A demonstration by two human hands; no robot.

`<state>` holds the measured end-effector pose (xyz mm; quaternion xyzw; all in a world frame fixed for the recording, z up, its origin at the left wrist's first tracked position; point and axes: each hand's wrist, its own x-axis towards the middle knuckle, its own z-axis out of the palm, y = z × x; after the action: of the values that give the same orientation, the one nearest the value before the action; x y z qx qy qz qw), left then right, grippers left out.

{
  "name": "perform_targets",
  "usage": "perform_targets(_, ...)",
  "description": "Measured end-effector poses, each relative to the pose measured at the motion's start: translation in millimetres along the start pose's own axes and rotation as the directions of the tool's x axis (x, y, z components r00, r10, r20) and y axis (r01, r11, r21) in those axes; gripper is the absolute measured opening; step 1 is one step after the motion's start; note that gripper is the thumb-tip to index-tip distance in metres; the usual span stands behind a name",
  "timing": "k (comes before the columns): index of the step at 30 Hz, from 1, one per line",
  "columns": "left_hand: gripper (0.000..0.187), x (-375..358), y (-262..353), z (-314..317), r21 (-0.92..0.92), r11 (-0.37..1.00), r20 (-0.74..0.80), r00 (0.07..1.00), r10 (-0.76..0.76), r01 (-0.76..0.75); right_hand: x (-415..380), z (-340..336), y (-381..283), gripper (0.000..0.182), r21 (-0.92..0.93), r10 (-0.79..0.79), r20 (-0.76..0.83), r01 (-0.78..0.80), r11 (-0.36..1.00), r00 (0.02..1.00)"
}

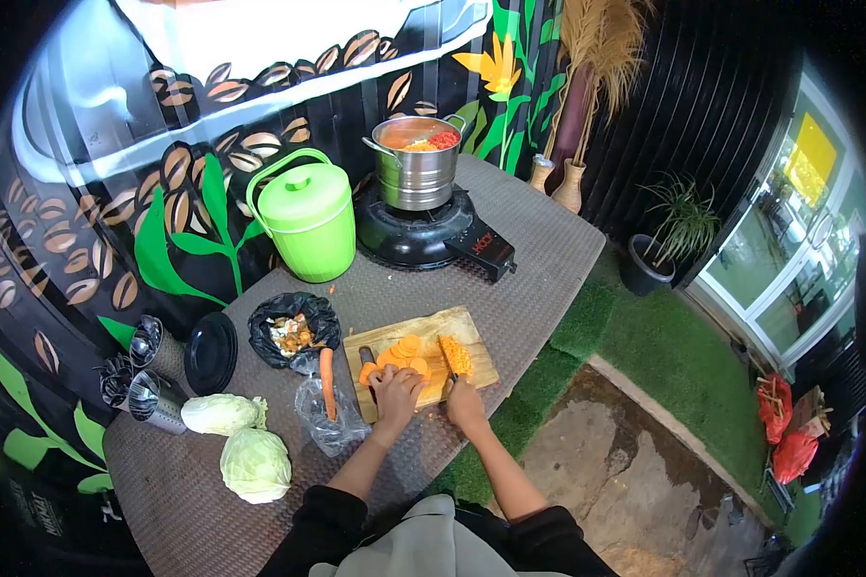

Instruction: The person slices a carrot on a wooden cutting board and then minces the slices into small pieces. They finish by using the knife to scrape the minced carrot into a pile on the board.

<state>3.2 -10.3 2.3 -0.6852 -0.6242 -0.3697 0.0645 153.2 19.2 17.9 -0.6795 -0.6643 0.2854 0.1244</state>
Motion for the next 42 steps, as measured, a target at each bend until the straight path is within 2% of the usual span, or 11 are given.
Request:
perform_targets(6, 0.015, -3, -13, 12, -0.073, 0.988, 0.051, 0.989, 0.141, -0.137, 7, -23, -2, 0.041, -0.051, -0.033, 0.214, 0.044, 0.998, 0.976)
perform_targets(9, 0.015, 3, -10, 6, -0.153, 0.983, 0.061, 0.992, 0.108, -0.098, -13, 1, -9, 0.039, -0.025, 0.052, -0.033, -0.053, 0.998, 0.998)
perform_targets(13, 0.017, 9, -12, 1, -0.137, 0.990, 0.019, 1.000, 0.022, -0.020, -5, -8, -18, 0.032, 0.028, 0.110, 0.002, -0.110, 0.994, 0.994)
perform_targets(18, 0.022, 22, -17, -2, -0.043, 0.999, 0.075, 0.997, 0.022, -0.019, 5, -24, -3, 0.037, -0.086, -0.057, 0.200, 0.076, 0.993, 0.978)
perform_targets(21, 0.020, 28, -22, 5, -0.057, 0.996, 0.154, 0.986, 0.071, -0.063, -11, 1, -2, 0.040, -0.071, -0.014, -0.061, 0.009, 0.997, 0.998)
perform_targets(25, 0.013, 40, -20, 9, 0.098, 0.987, 0.181, 0.977, 0.111, -0.130, 6, 4, -4, 0.041, 0.015, 0.049, -0.031, -0.049, 0.999, 0.998)
perform_targets(28, 0.013, 50, -26, 3, 0.108, 0.990, 0.046, 0.995, 0.085, -0.090, 17, -19, -12, 0.042, 0.038, -0.083, 0.103, 0.080, 0.996, 0.991)
perform_targets(31, 0.012, 52, -37, -6, 0.116, 0.991, -0.014, 0.998, 0.067, -0.065, -5, -40, -31, 0.043, 0.128, 0.074, 0.410, -0.138, 0.982, 0.909)
perform_targets(33, 0.012, 47, -37, -12, 0.143, 0.987, 0.013, 0.997, 0.074, -0.075, -17, 1, -18, 0.042, 0.036, 0.019, -0.055, -0.017, 0.999, 0.998)
perform_targets(37, 0.013, 32, -25, -14, 0.131, 0.991, 0.069, 0.997, -0.029, 0.020, -8, 12, -13, 0.036, 0.027, 0.067, -0.064, -0.065, 0.997, 0.996)
perform_targets(42, 0.019, 15, -23, -4, -0.025, 1.000, -0.002, 1.000, 0.018, -0.018, 6, -38, -29, 0.038, -0.049, -0.014, 0.436, 0.039, 0.998, 0.900)
